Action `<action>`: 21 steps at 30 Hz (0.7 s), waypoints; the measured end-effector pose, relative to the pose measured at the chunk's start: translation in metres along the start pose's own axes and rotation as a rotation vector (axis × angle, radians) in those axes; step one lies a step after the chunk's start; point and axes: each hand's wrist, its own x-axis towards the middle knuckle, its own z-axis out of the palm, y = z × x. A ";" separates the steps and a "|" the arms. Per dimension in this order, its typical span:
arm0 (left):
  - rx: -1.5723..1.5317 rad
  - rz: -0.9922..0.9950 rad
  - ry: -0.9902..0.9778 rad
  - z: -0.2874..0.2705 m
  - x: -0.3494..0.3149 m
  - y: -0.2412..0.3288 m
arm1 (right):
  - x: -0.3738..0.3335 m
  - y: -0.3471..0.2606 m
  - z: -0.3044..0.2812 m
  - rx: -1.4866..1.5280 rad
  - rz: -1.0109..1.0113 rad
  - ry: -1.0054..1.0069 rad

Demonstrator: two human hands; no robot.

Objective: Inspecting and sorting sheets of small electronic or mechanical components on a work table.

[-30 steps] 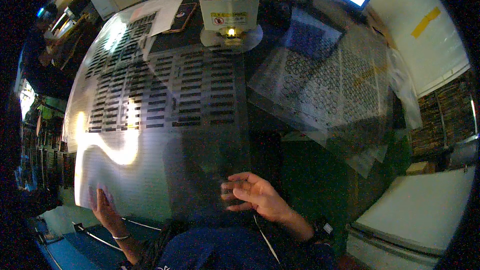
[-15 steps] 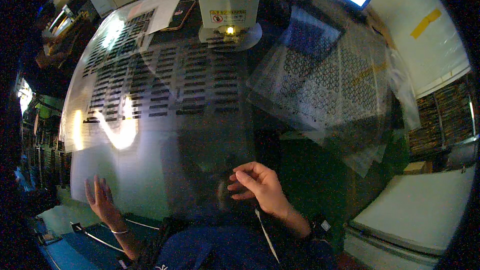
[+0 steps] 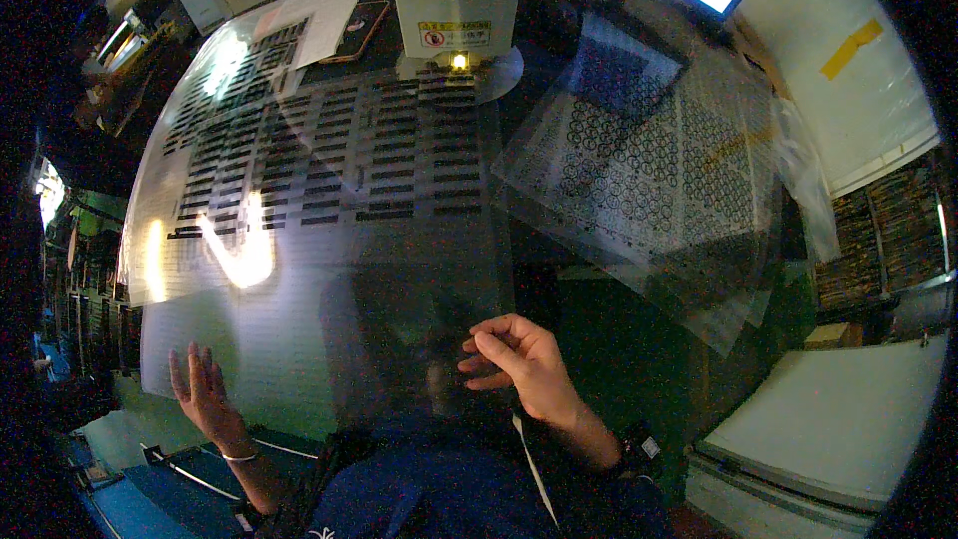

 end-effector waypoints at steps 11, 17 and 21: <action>-0.062 -0.013 0.010 0.007 -0.001 0.002 | 0.002 -0.002 0.001 -0.021 -0.013 0.020; -0.030 0.002 0.005 0.007 0.001 -0.001 | 0.002 -0.003 0.001 0.000 -0.021 0.021; -0.037 -0.004 0.007 0.010 0.001 0.000 | 0.004 -0.005 0.001 -0.013 -0.019 0.025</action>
